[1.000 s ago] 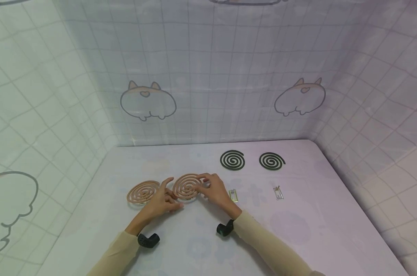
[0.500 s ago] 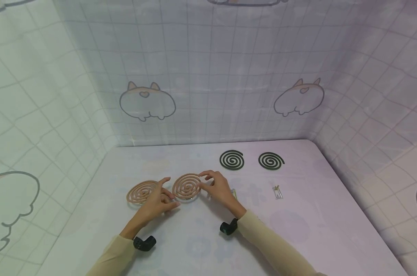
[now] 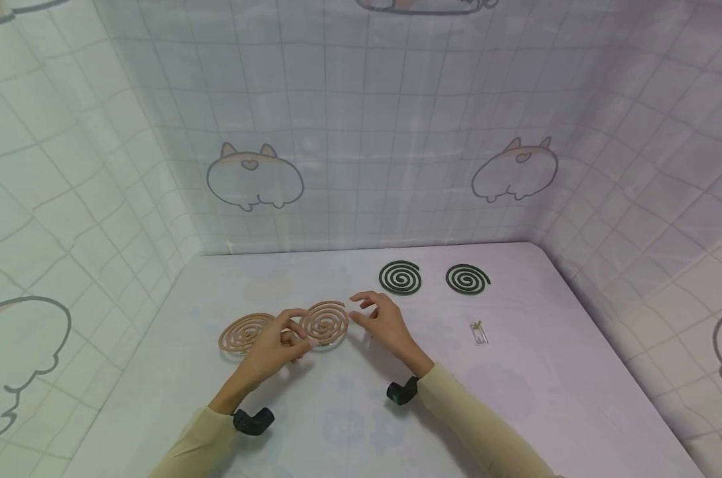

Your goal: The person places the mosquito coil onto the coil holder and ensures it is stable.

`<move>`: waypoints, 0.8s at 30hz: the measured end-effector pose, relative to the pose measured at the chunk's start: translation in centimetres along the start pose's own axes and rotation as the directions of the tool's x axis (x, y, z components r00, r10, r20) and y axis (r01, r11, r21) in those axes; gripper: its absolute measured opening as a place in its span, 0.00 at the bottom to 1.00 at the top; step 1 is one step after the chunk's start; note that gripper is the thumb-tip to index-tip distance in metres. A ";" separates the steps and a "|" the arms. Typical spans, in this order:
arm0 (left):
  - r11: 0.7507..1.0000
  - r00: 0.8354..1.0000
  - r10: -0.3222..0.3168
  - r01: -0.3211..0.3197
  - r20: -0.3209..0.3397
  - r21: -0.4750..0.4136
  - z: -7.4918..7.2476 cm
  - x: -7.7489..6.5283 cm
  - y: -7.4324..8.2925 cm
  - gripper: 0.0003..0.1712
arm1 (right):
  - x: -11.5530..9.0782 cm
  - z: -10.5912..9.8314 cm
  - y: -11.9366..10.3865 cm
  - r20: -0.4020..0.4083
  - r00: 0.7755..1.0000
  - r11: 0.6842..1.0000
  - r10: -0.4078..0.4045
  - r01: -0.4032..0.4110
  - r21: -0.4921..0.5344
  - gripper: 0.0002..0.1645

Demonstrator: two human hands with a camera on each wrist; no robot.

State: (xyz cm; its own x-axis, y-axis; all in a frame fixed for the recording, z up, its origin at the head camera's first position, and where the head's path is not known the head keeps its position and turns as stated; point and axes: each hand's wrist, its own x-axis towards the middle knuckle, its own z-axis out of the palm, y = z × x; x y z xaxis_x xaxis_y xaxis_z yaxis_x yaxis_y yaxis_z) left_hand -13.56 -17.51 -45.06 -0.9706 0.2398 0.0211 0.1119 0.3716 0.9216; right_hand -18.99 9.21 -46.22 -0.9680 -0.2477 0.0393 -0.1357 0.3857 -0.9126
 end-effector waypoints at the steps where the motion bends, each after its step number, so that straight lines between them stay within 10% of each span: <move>1: 1.000 1.000 0.005 -0.005 0.001 -0.001 0.1 0.0 0.1 0.38 | -0.1 -0.1 0.0 0.000 1.000 1.000 -0.001 0.001 0.004 0.22; 24: 0.997 0.985 0.079 -0.078 0.154 -0.019 4.4 1.2 1.8 0.28 | -0.5 -2.3 0.6 -0.045 0.999 1.000 -0.018 0.018 0.005 0.22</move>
State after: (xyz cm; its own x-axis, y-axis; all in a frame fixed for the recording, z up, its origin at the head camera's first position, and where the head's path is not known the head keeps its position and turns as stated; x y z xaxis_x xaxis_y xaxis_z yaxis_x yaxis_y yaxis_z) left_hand -13.63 -12.60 -45.10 -0.9144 0.4034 0.0346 0.1828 0.3350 0.9243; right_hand -19.04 11.57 -45.85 -0.9740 -0.2142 0.0742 -0.1524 0.3764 -0.9138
